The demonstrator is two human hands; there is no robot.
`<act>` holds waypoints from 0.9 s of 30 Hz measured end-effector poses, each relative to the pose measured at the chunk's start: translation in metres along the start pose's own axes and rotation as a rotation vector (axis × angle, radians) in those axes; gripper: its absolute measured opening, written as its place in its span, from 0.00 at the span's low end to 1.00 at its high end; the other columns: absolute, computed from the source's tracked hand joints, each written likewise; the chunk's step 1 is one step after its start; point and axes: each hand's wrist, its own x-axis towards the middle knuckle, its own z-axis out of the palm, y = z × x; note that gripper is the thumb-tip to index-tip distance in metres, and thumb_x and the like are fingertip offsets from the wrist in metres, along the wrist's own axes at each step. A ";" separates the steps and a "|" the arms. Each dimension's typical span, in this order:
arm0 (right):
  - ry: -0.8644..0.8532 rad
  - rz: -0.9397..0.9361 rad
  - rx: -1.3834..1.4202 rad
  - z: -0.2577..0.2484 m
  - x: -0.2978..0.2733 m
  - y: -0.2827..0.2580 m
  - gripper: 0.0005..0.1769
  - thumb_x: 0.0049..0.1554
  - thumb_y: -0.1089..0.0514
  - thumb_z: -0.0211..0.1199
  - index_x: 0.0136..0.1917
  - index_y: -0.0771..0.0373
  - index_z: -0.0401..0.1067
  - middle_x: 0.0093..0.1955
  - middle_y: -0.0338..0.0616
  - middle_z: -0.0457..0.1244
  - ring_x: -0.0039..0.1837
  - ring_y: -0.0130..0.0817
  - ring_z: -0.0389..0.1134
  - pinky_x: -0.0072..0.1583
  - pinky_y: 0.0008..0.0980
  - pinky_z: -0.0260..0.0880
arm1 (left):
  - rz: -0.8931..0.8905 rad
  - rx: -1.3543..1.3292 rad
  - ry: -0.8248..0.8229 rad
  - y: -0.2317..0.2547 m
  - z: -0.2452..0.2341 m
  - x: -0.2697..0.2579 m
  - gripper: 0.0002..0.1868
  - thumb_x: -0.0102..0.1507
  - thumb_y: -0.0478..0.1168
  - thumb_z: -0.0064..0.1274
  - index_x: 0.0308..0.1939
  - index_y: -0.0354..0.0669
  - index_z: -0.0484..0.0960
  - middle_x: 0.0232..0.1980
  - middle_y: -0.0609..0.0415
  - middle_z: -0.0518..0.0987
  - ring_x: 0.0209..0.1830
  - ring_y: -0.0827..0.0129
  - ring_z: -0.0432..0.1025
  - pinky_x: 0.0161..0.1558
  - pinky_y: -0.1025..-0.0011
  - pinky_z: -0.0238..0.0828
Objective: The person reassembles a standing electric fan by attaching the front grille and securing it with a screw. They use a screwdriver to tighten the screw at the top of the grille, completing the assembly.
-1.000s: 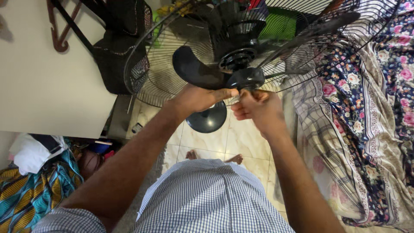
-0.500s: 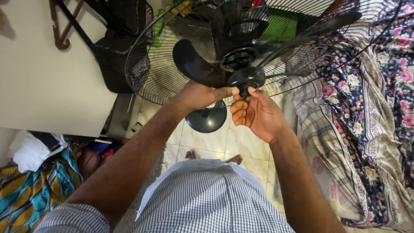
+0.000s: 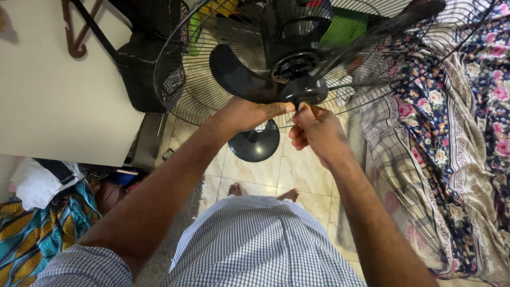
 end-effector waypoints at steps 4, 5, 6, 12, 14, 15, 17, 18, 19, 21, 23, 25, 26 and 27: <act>0.116 -0.054 -0.254 0.009 -0.014 -0.013 0.23 0.64 0.46 0.53 0.44 0.69 0.72 0.31 0.45 0.68 0.30 0.30 0.68 0.34 0.31 0.71 | -0.048 0.015 0.025 -0.003 0.004 -0.001 0.20 0.63 0.50 0.63 0.55 0.44 0.83 0.49 0.55 0.84 0.48 0.68 0.77 0.49 0.66 0.74; 0.138 -0.063 -0.329 0.011 -0.017 -0.017 0.23 0.64 0.45 0.53 0.43 0.69 0.72 0.31 0.44 0.68 0.30 0.30 0.69 0.35 0.31 0.72 | -0.063 0.004 0.022 -0.003 0.004 -0.002 0.20 0.63 0.50 0.63 0.55 0.44 0.83 0.49 0.55 0.84 0.49 0.68 0.77 0.49 0.66 0.74; 0.163 -0.072 -0.405 0.012 -0.020 -0.020 0.23 0.63 0.45 0.53 0.43 0.68 0.73 0.31 0.44 0.69 0.30 0.30 0.70 0.35 0.31 0.72 | -0.036 0.011 0.032 -0.004 0.004 -0.001 0.20 0.63 0.50 0.63 0.55 0.44 0.83 0.49 0.55 0.84 0.49 0.68 0.77 0.50 0.66 0.74; 0.187 -0.063 -0.563 0.013 -0.027 -0.029 0.26 0.64 0.42 0.50 0.44 0.68 0.73 0.30 0.44 0.69 0.31 0.30 0.71 0.37 0.31 0.72 | -0.001 0.073 0.059 -0.001 0.002 0.000 0.22 0.62 0.52 0.65 0.54 0.45 0.84 0.47 0.54 0.84 0.46 0.67 0.78 0.48 0.65 0.75; 0.130 -0.084 -0.427 0.009 -0.027 -0.028 0.25 0.64 0.42 0.50 0.46 0.66 0.74 0.31 0.44 0.69 0.32 0.29 0.69 0.37 0.31 0.71 | 0.047 0.114 0.096 0.001 0.004 -0.002 0.23 0.62 0.53 0.65 0.55 0.44 0.83 0.48 0.54 0.85 0.46 0.68 0.78 0.48 0.65 0.74; 0.104 -0.096 -0.359 0.008 -0.026 -0.027 0.25 0.63 0.42 0.50 0.48 0.66 0.74 0.32 0.44 0.68 0.32 0.29 0.69 0.37 0.30 0.71 | 0.006 0.165 0.101 0.002 0.004 -0.003 0.23 0.61 0.53 0.66 0.53 0.44 0.84 0.45 0.53 0.84 0.43 0.67 0.77 0.46 0.65 0.74; 0.091 -0.049 -0.338 0.003 -0.025 -0.022 0.25 0.62 0.41 0.51 0.50 0.65 0.73 0.33 0.44 0.68 0.32 0.28 0.68 0.37 0.30 0.70 | -0.070 0.263 0.118 0.003 0.008 -0.004 0.22 0.59 0.53 0.68 0.49 0.43 0.85 0.39 0.51 0.84 0.37 0.64 0.76 0.41 0.64 0.73; 0.082 -0.031 -0.329 0.001 -0.022 -0.020 0.25 0.62 0.40 0.52 0.51 0.65 0.72 0.34 0.43 0.68 0.32 0.28 0.67 0.37 0.30 0.69 | -0.041 0.241 0.165 0.003 0.008 -0.004 0.23 0.58 0.53 0.69 0.48 0.43 0.86 0.39 0.52 0.85 0.36 0.65 0.77 0.41 0.64 0.74; 0.080 -0.039 -0.331 -0.003 -0.022 -0.018 0.25 0.61 0.40 0.53 0.51 0.65 0.72 0.34 0.43 0.68 0.33 0.28 0.67 0.37 0.30 0.69 | -0.013 0.219 0.212 0.005 0.010 -0.006 0.23 0.56 0.54 0.70 0.46 0.43 0.86 0.38 0.53 0.85 0.35 0.67 0.78 0.41 0.65 0.74; 0.061 -0.056 -0.336 -0.007 -0.023 -0.015 0.26 0.61 0.39 0.56 0.51 0.66 0.71 0.35 0.43 0.69 0.33 0.27 0.67 0.37 0.30 0.69 | 0.024 0.204 0.313 0.009 0.014 -0.011 0.24 0.54 0.53 0.72 0.45 0.42 0.86 0.38 0.53 0.86 0.35 0.68 0.79 0.40 0.66 0.74; 0.043 -0.057 -0.351 -0.010 -0.027 -0.010 0.24 0.58 0.40 0.58 0.51 0.64 0.73 0.35 0.43 0.69 0.33 0.27 0.68 0.37 0.30 0.69 | 0.044 0.220 0.420 0.016 0.021 -0.017 0.26 0.52 0.53 0.73 0.46 0.40 0.85 0.39 0.52 0.86 0.36 0.69 0.78 0.40 0.66 0.74; 0.001 -0.075 -0.373 -0.016 -0.027 -0.012 0.21 0.57 0.42 0.60 0.51 0.62 0.74 0.35 0.42 0.70 0.33 0.27 0.68 0.37 0.30 0.70 | -0.155 0.153 0.492 0.022 0.032 -0.022 0.22 0.52 0.51 0.72 0.42 0.41 0.86 0.36 0.54 0.86 0.33 0.71 0.78 0.38 0.68 0.73; -0.037 -0.090 -0.385 -0.020 -0.027 -0.013 0.20 0.56 0.44 0.60 0.51 0.61 0.74 0.35 0.41 0.70 0.34 0.27 0.69 0.37 0.30 0.70 | -0.253 0.117 0.528 0.025 0.039 -0.024 0.21 0.52 0.50 0.72 0.40 0.42 0.87 0.35 0.54 0.86 0.31 0.72 0.78 0.36 0.69 0.73; -0.074 -0.104 -0.397 -0.025 -0.026 -0.016 0.19 0.55 0.45 0.60 0.50 0.61 0.75 0.35 0.40 0.71 0.34 0.27 0.70 0.38 0.29 0.71 | -0.387 0.152 0.547 0.027 0.046 -0.022 0.21 0.53 0.51 0.73 0.40 0.40 0.86 0.33 0.52 0.84 0.30 0.70 0.75 0.35 0.68 0.72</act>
